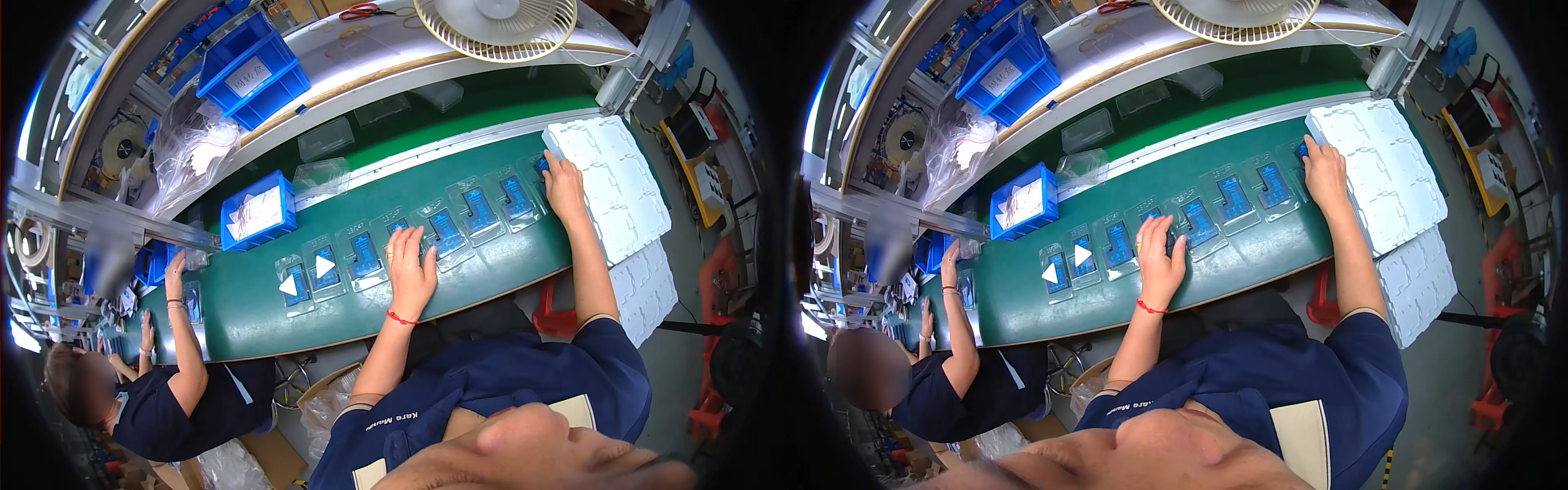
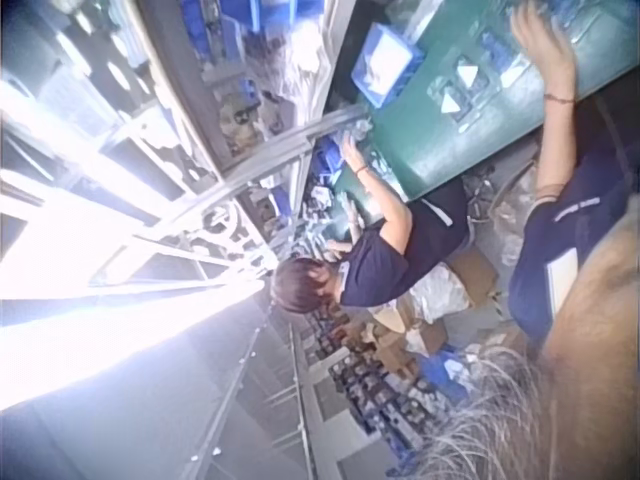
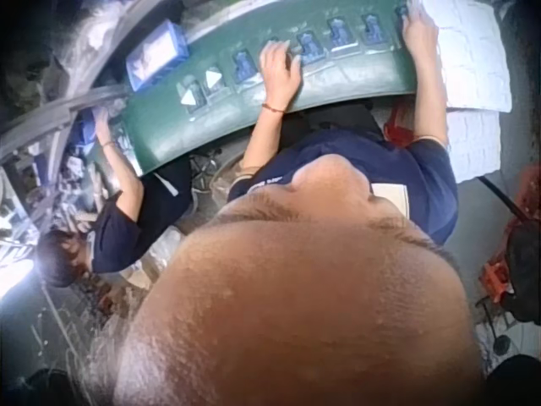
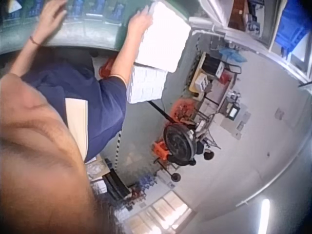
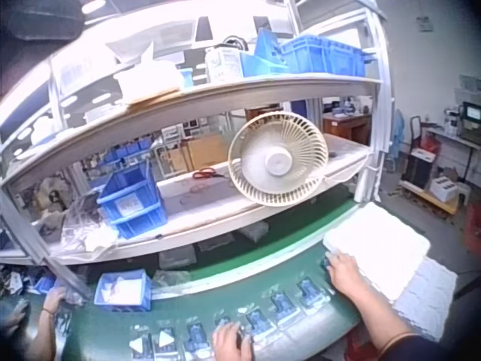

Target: Packaging small electronic parts into bags and arranging them in a tray.

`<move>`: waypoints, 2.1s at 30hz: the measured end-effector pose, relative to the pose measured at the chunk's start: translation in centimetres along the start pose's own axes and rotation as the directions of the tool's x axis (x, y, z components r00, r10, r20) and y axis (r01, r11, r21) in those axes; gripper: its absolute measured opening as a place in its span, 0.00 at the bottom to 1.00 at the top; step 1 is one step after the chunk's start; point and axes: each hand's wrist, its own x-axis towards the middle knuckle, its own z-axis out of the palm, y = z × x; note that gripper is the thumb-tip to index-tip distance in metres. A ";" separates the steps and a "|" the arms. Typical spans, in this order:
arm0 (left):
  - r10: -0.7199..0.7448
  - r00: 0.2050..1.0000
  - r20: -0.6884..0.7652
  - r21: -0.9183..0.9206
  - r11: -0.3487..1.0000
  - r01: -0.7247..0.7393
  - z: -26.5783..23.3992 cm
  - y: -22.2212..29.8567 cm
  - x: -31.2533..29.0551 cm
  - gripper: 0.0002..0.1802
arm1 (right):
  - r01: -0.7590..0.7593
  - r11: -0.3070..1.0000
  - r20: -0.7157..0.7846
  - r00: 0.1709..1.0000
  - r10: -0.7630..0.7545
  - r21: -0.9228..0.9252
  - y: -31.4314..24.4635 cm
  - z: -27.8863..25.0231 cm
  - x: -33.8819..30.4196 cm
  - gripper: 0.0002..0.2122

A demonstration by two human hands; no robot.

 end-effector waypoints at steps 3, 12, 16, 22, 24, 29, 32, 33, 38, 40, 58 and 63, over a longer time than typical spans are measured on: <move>-0.078 0.996 0.049 0.047 0.996 0.076 -0.1 -0.6 -0.3 0.23 | -0.055 0.995 0.035 0.998 0.058 -0.085 -0.9 0.8 -1.6 0.18; -0.248 0.962 0.115 0.330 0.923 0.199 -0.4 -0.5 -0.2 0.28 | -0.032 0.999 0.036 0.999 0.032 -0.004 -1.1 2.3 -2.7 0.19; -0.303 0.941 0.151 0.335 0.911 0.239 -1.4 -1.0 -0.3 0.28 | 0.072 0.997 0.218 0.974 -0.067 -0.018 -2.8 3.2 -2.4 0.32; -0.288 0.950 0.121 0.304 0.922 0.240 -3.1 -3.6 -1.5 0.28 | 0.181 0.984 0.434 0.886 -0.164 0.003 -6.8 0.9 -3.3 0.38; -0.317 0.941 0.117 0.315 0.911 0.267 -4.7 -4.9 -2.2 0.28 | 0.213 0.977 0.449 0.871 -0.197 0.015 -8.9 1.3 -3.8 0.40; -0.337 0.925 0.177 0.264 0.922 0.285 -8.3 -7.6 -2.7 0.28 | 0.179 0.983 0.464 0.869 -0.172 0.030 -12.7 1.8 -4.7 0.42; -0.228 0.973 -0.021 0.168 0.959 0.228 -11.3 -10.8 -0.8 0.22 | 0.162 0.986 0.458 0.874 -0.161 0.037 -14.6 1.6 -5.2 0.43; -0.184 0.979 -0.086 0.209 0.958 0.199 -12.5 -12.0 0.6 0.20 | 0.158 0.987 0.466 0.871 -0.159 0.041 -15.1 1.5 -5.3 0.43; -0.205 0.960 -0.189 0.380 0.887 0.264 -16.2 -19.7 8.6 0.13 | 0.193 0.979 0.452 0.869 -0.200 0.062 -15.8 1.7 -5.5 0.42; -0.307 0.947 -0.093 0.508 0.804 0.310 -16.5 -22.3 11.0 0.18 | 0.190 0.980 0.448 0.871 -0.200 0.068 -15.7 1.9 -5.6 0.42; -0.525 0.829 -0.194 -0.076 0.850 0.520 -18.2 -27.2 11.9 0.10 | 0.180 0.979 0.428 0.881 -0.202 0.092 -15.6 2.2 -5.4 0.40; -0.738 0.646 -0.194 -0.550 0.627 0.551 -19.7 -24.7 11.5 0.08 | 0.165 0.981 0.429 0.882 -0.194 0.104 -15.4 2.0 -5.6 0.38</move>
